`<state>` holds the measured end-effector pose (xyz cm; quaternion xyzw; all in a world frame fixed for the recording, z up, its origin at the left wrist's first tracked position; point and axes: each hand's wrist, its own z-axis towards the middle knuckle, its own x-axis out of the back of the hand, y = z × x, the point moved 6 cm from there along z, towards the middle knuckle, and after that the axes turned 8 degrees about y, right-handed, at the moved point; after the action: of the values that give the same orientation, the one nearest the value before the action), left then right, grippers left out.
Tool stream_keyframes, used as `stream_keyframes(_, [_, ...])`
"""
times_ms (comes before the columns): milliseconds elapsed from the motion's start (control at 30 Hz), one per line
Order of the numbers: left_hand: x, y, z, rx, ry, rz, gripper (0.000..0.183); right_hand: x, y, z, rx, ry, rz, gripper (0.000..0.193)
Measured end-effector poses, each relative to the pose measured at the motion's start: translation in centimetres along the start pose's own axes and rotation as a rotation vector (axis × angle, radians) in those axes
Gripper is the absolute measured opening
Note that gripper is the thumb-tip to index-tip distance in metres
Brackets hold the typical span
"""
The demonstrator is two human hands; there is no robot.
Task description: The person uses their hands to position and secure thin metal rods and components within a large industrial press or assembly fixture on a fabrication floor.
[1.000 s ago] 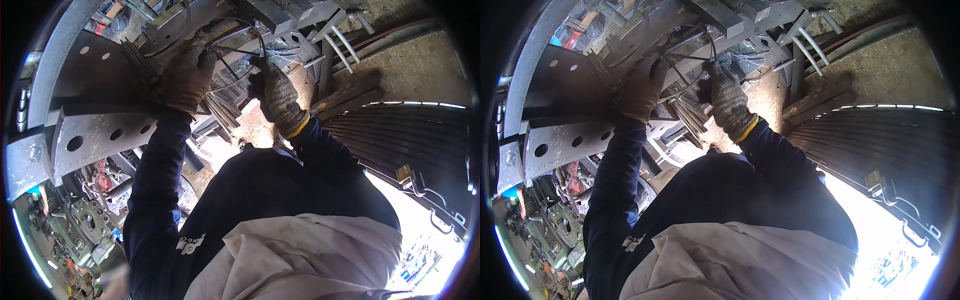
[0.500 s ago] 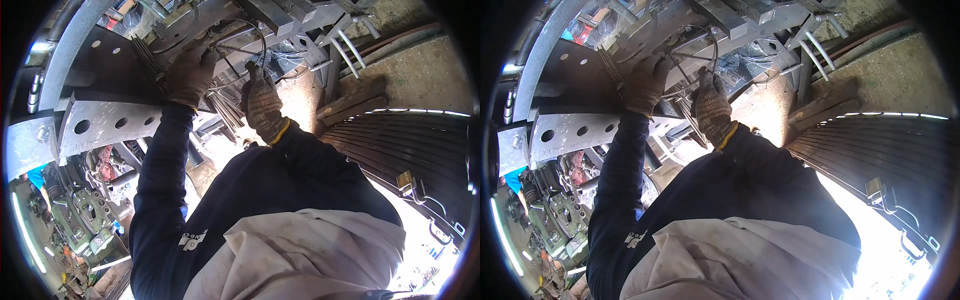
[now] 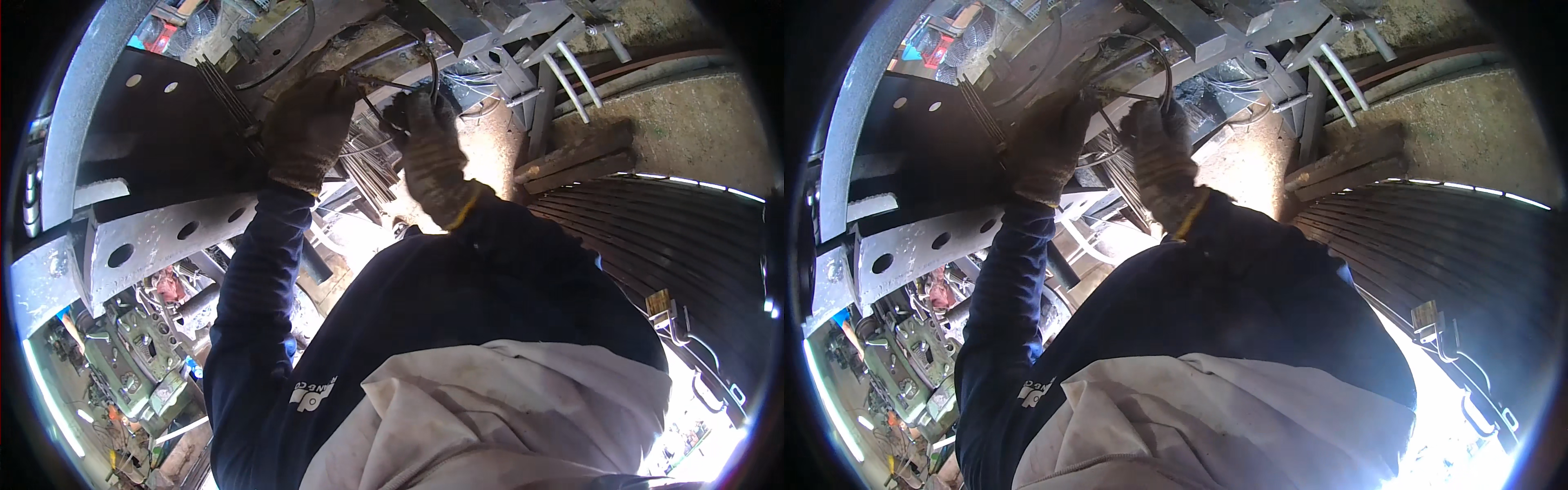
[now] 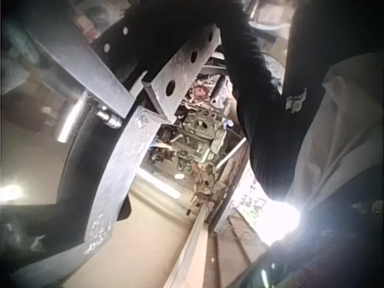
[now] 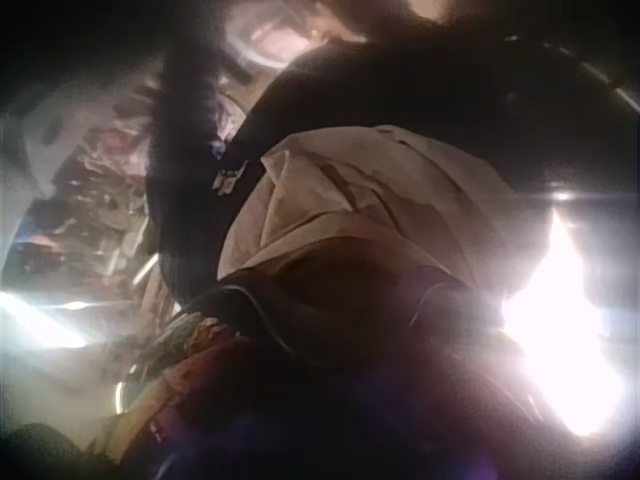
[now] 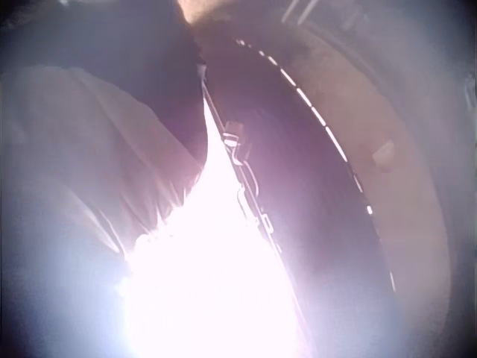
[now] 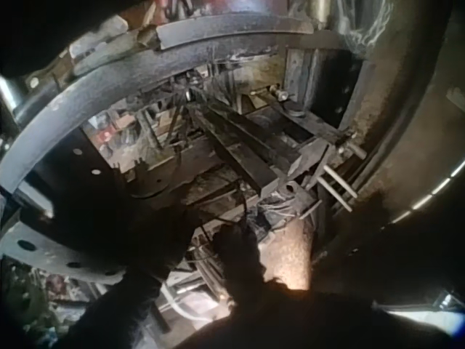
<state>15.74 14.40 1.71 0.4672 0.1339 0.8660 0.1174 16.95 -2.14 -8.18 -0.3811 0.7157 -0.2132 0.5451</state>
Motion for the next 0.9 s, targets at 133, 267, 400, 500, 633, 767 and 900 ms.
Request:
stream_keyframes(133, [-0.3,-0.4,0.0,-0.001,-0.013,0.027,0.029,-0.2,1.2,0.3,-0.100,0.094,0.050,0.034])
stream_keyframes(267, [-0.2,-1.2,-0.3,0.044,0.007,0.123,0.031,1.0,1.2,0.9,-0.163,0.059,0.106,0.032])
stream_keyframes(400, [3.1,3.6,0.0,-0.255,0.297,0.238,0.039,1.8,-0.7,-1.5,0.054,0.013,-0.113,0.026])
stream_keyframes(500, [2.8,9.6,-1.3,-0.215,0.266,0.068,0.039,3.0,-1.1,-4.1,0.427,-0.173,-0.365,0.030])
stream_keyframes(633, [0.7,13.6,-4.0,0.070,0.020,-0.206,0.036,3.2,-0.3,-6.0,0.303,-0.300,-0.342,0.040])
stream_keyframes(767, [3.6,13.3,-5.9,-0.037,-0.030,0.051,0.025,1.7,-10.3,-10.5,0.800,-0.560,-1.077,0.033])
stream_keyframes(900, [4.1,13.8,-6.2,-0.301,-0.146,0.222,0.020,1.6,-15.9,-10.1,0.990,-0.498,-1.174,0.042])
